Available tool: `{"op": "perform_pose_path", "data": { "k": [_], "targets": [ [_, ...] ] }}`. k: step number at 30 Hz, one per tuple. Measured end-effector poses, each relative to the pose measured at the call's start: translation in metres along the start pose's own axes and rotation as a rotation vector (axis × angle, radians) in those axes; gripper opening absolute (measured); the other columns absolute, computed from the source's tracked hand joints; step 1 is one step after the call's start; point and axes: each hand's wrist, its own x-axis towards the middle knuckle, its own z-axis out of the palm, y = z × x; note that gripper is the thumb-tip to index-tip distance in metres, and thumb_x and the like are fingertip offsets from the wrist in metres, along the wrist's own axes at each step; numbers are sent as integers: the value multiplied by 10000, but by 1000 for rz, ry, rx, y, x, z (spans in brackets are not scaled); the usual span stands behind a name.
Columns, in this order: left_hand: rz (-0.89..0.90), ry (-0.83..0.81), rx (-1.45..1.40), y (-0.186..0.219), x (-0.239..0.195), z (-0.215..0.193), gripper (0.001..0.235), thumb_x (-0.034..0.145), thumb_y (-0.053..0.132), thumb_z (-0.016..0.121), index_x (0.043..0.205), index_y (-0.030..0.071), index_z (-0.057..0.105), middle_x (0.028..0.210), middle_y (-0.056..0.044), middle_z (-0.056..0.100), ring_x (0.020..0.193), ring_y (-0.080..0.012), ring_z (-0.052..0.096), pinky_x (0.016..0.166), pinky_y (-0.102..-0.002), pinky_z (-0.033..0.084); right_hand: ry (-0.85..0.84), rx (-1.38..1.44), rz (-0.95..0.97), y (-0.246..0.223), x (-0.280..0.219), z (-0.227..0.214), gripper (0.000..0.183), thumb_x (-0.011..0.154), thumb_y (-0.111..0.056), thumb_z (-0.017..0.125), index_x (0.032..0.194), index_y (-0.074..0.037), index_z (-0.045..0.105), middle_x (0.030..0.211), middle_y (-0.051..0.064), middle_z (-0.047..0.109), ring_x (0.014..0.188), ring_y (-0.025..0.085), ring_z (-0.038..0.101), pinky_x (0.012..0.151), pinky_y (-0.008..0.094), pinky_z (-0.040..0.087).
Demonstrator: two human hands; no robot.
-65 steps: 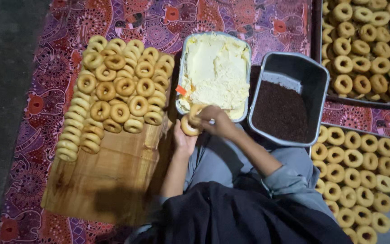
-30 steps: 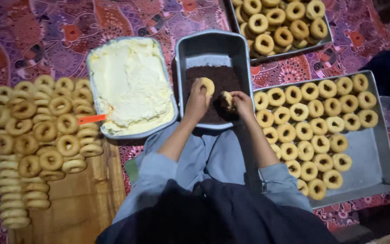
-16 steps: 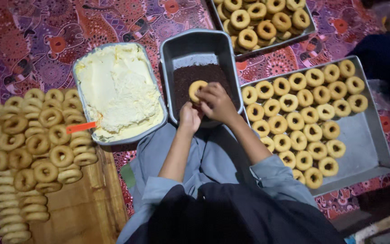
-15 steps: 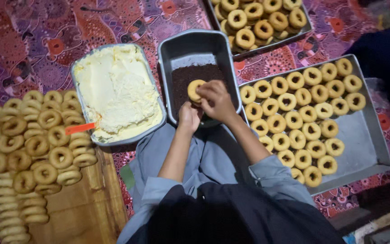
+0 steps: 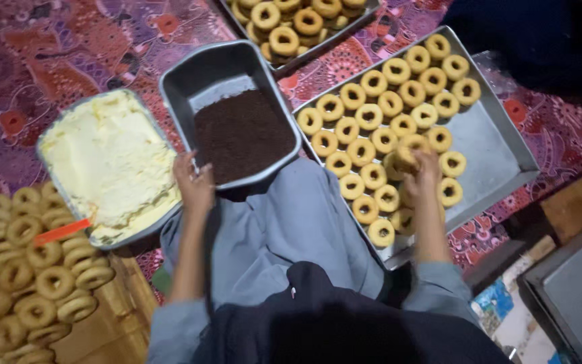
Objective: The person repeatedly picks up ring-shaped donuts, fills them with a white cream from a metal tray, and then rolls them in a dark granular topping before placing them on a tray.
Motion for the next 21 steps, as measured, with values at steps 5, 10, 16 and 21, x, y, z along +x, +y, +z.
{"op": "perform_pose_path", "data": {
  "k": [5,10,16,21],
  "targets": [
    [56,393,536,-48,-108,-146,271,964,-22,701,1234,-1,678,1246,-164,605,1178,-250,580,1017,-352,497,356,-580,-373,-104,15,-129,488,798,-23,772,1257,-53,609,1108,67,711,928,168,712,776,290,609],
    [-438,738,8,-55,-195,-204,120,1039,79,590,1158,75,601,980,-8,629,794,-138,597,636,-284,519,283,-824,-32,-126,20,-123,371,842,-26,757,1205,-56,688,1011,49,705,812,166,667,693,317,547],
    [-758,1024,-269,-62,-277,-212,58,1006,143,537,968,184,551,642,-23,476,465,-137,433,380,-299,312,32,-751,293,-128,3,-98,278,961,-250,731,1213,-135,710,955,36,668,737,180,613,585,379,496],
    [-885,1051,155,-99,-293,-226,159,832,182,641,861,53,553,770,-67,577,658,-216,550,592,-387,450,306,-1104,-102,-122,-8,-72,431,913,-212,694,1302,-34,642,1230,133,650,1040,272,660,881,466,552]
  ]
}}
